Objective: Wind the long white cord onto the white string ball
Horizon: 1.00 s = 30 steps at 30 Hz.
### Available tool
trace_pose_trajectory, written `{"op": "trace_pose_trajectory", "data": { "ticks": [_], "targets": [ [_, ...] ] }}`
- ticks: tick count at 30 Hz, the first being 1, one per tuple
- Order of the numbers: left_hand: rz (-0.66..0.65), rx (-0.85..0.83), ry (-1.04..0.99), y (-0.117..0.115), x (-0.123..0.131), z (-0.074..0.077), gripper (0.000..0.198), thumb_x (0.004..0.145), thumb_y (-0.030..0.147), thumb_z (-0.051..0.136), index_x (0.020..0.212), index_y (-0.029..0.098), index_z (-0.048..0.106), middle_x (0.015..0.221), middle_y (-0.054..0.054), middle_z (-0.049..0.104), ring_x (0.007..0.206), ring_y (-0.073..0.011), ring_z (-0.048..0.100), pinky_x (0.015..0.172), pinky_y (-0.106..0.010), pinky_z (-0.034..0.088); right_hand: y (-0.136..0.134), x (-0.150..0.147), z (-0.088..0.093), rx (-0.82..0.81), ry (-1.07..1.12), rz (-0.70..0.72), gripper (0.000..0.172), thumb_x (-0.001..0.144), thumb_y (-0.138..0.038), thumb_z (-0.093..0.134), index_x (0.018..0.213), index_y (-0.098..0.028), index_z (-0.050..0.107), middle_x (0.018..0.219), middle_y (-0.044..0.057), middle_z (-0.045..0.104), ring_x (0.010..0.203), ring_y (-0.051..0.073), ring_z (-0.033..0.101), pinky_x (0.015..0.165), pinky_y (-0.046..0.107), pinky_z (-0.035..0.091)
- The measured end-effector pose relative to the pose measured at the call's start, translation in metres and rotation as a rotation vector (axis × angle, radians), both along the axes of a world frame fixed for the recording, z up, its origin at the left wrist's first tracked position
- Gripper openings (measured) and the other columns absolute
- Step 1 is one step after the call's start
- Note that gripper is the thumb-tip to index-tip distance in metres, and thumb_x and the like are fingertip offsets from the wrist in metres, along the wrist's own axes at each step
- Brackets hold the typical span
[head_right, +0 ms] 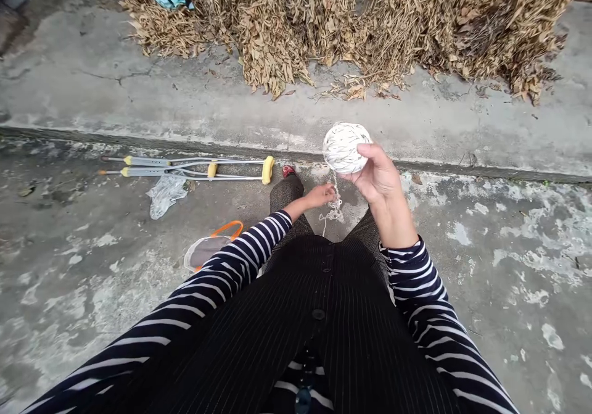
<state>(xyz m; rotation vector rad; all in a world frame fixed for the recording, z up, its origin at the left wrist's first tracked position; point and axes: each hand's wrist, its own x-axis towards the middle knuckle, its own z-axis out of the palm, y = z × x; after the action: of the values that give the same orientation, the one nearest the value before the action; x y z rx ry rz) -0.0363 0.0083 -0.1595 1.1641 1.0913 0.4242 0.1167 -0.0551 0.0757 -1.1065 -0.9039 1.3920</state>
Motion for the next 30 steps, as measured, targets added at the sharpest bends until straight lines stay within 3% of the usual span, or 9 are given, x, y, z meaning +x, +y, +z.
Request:
{"op": "trace_pose_trajectory", "data": {
  "ticks": [4,7,12,16,22,26,30],
  "targets": [
    [-0.027,-0.136,0.099,-0.023,0.013,-0.017,0.014,0.074,0.015,0.082,0.083,0.015,0.071,0.075,-0.003,0.066,0.077,-0.0171,0.063,0.082,-0.03,0.057,0.003,-0.004,0.007,-0.021,0.029,-0.044,0.061,0.064,-0.057,0.073,0.116,-0.026,0.063,0.118,0.008,0.068,0.11,0.028,0.067,0.07,0.037,0.063],
    [0.006,-0.197,0.097,-0.032,0.008,-0.024,0.007,0.08,0.014,0.076,0.086,0.014,0.072,0.082,-0.006,0.07,0.076,-0.0167,0.063,0.076,-0.031,0.059,0.003,0.001,0.015,0.018,-0.008,-0.082,0.063,0.065,-0.062,0.073,0.116,-0.026,0.064,0.12,0.008,0.067,0.113,0.029,0.065,0.071,0.036,0.062],
    [0.058,-0.293,0.03,-0.045,-0.013,-0.022,0.026,0.077,0.015,0.082,0.102,0.014,0.072,0.099,-0.012,0.076,0.085,-0.0184,0.069,0.074,-0.031,0.062,0.004,0.01,0.02,0.102,-0.108,-0.091,0.072,0.063,-0.074,0.073,0.118,-0.029,0.062,0.116,0.009,0.066,0.116,0.031,0.063,0.075,0.04,0.062],
    [0.121,-0.31,-0.039,-0.046,-0.011,-0.017,0.041,0.074,0.017,0.088,0.111,0.015,0.071,0.102,-0.01,0.077,0.089,-0.0174,0.07,0.079,-0.03,0.062,0.0,0.001,0.018,0.085,-0.109,-0.062,0.071,0.064,-0.074,0.071,0.118,-0.029,0.061,0.112,0.009,0.066,0.11,0.03,0.065,0.074,0.04,0.061],
    [0.27,-0.314,-0.163,-0.014,0.0,-0.001,0.023,0.088,0.028,0.081,0.094,0.01,0.069,0.083,-0.009,0.074,0.076,-0.0141,0.072,0.086,-0.032,0.061,-0.015,-0.006,0.042,0.06,0.053,-0.147,0.056,0.064,-0.052,0.075,0.113,-0.028,0.064,0.109,0.007,0.067,0.112,0.028,0.064,0.08,0.04,0.062],
    [0.416,-0.266,-0.23,0.019,-0.022,0.015,0.011,0.095,0.02,0.072,0.093,0.01,0.068,0.082,-0.008,0.075,0.074,-0.0121,0.073,0.086,-0.03,0.06,-0.031,0.018,0.061,0.154,0.029,-0.277,0.045,0.065,-0.044,0.078,0.108,-0.035,0.068,0.105,0.005,0.07,0.121,0.033,0.063,0.082,0.044,0.063],
    [0.613,-0.181,-0.292,0.048,-0.053,0.026,0.01,0.098,0.017,0.066,0.091,0.009,0.066,0.079,-0.007,0.075,0.073,-0.011,0.072,0.082,-0.026,0.058,-0.045,0.044,0.066,0.281,0.021,-0.481,0.04,0.072,-0.037,0.073,0.111,-0.039,0.071,0.1,0.004,0.072,0.124,0.034,0.064,0.081,0.043,0.063]
  ]
}}
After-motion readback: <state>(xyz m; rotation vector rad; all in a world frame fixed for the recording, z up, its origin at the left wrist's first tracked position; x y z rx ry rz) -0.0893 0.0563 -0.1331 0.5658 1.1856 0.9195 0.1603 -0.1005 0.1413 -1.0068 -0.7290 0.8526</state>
